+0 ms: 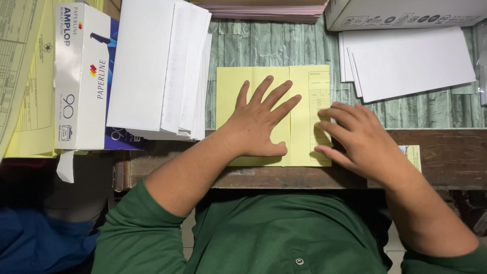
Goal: Folding paper documents and inserting them into envelopes for mailing
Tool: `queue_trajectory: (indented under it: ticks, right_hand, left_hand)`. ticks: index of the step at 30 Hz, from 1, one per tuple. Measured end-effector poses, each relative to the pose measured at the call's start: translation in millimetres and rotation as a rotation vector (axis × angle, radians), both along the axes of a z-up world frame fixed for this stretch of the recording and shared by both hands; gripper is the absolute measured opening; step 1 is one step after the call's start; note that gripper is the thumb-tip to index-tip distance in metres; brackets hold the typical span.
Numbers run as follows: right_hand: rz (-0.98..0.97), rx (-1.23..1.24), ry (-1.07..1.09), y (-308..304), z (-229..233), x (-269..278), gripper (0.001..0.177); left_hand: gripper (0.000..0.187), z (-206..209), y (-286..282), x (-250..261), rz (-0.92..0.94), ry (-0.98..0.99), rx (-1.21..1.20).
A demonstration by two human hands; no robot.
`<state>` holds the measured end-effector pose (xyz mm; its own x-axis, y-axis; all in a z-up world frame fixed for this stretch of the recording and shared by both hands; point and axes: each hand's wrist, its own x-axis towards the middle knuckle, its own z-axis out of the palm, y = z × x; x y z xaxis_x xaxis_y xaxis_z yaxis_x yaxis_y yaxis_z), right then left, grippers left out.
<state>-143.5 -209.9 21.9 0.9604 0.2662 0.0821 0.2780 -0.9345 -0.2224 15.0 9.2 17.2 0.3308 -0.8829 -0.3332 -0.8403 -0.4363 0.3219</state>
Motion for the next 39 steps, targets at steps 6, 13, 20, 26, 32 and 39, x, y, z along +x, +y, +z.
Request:
queue_trajectory:
  ticks: [6,13,20,26,32,39]
  right_hand:
    - [-0.018,-0.024,0.041,-20.5,-10.1,41.9,0.055]
    - [-0.216,-0.137,0.216,-5.0,-3.2,38.8,0.065]
    - [-0.208,-0.097,0.255,11.6,7.2,-29.8,0.067]
    - [-0.159,0.192,0.339,12.4,24.3,-47.2,0.038]
    - [-0.464,0.435,0.191,-0.2,-10.5,-14.2,0.041]
    - [-0.546,0.849,0.263,14.3,1.3,13.1,0.077]
  left_hand:
    - [0.114,-11.1,-0.7,-0.1,0.006,-0.045,-0.007]
    - [0.118,4.5,-1.2,-3.2,0.018,-0.029,0.019]
    - [0.117,-1.9,-3.0,-3.5,0.028,-0.043,0.007]
    - [0.114,-7.9,-2.1,-5.9,0.037,-0.097,0.000]
    - [0.121,-2.2,-1.1,-4.7,0.029,-0.081,0.005]
    - [0.120,-0.7,0.1,-4.5,0.037,-0.049,0.000]
